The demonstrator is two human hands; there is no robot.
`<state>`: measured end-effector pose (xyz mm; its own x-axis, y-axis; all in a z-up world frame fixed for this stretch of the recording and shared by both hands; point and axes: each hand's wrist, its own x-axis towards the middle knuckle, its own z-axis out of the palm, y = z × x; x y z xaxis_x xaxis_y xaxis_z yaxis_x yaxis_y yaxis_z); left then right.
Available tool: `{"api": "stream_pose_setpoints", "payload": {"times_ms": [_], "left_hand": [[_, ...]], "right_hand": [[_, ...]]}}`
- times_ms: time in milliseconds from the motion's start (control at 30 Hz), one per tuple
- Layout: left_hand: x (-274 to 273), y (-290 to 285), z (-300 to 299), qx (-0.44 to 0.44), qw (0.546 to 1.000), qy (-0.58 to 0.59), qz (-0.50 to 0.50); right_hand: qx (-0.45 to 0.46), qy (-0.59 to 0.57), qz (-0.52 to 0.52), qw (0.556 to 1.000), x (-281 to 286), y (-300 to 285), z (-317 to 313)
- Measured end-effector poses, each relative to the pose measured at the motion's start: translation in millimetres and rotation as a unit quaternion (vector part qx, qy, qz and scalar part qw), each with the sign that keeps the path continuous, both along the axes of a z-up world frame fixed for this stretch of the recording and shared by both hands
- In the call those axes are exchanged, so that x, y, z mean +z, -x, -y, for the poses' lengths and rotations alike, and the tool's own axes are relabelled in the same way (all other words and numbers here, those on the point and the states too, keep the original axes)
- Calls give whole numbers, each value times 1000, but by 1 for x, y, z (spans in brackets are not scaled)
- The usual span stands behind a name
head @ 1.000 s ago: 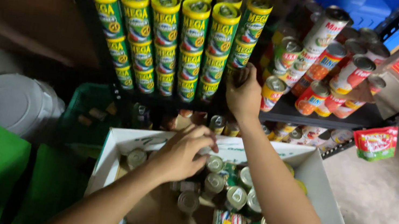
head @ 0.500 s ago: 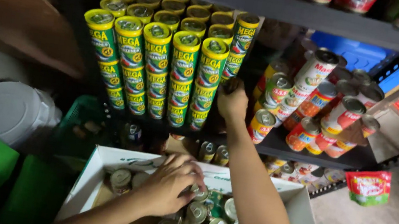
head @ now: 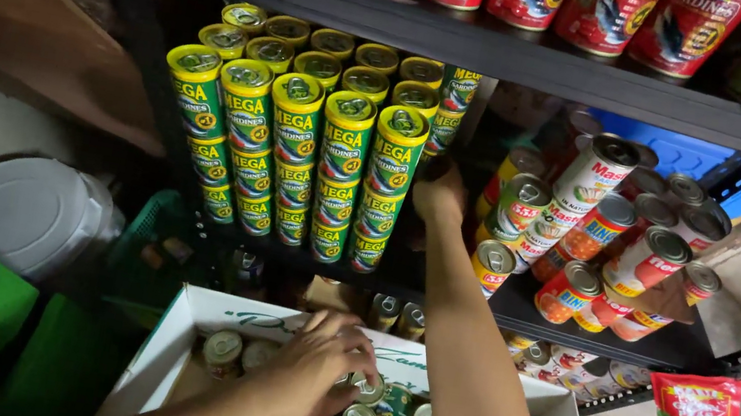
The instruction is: Cleaning canned goods with a cloth and placing them neatly on a grocery store shelf.
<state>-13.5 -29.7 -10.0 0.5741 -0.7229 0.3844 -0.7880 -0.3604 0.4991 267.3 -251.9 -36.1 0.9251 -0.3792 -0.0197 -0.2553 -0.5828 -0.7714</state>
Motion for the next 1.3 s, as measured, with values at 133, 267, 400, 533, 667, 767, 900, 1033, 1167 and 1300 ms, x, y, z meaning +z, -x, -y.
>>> {"api": "stream_pose_setpoints", "payload": {"times_ms": [133, 267, 400, 533, 667, 767, 900, 1033, 1167, 1300], "left_hand": [[5, 6, 8, 23, 998, 53, -4], [2, 5, 12, 26, 997, 56, -44], [-4, 5, 16, 45, 996, 58, -46], [-2, 7, 14, 34, 996, 65, -46], [-4, 5, 13, 37, 996, 67, -38], [-4, 5, 13, 47, 996, 58, -49], [3, 7, 11, 69, 992, 4, -101], [0, 8, 9, 59, 993, 28, -95], [3, 9, 10, 58, 996, 23, -70], [3, 9, 11, 58, 996, 20, -66]], "right_hand": [[-9, -6, 17, 1000, -10, -15, 0], [11, 45, 71, 996, -45, -43, 11], [-5, -20, 40, 999, -16, -6, 2], [-14, -25, 56, 998, -17, -4, -1], [-29, -10, 31, 999, -16, -2, -3], [-44, 3, 48, 998, -20, 1, -6], [-58, 31, 67, 996, -38, -3, -8], [-57, 42, 87, 994, -41, 3, -10], [-70, 37, 122, 989, -43, 5, -11], [-80, 37, 167, 982, -43, 12, -13]]}}
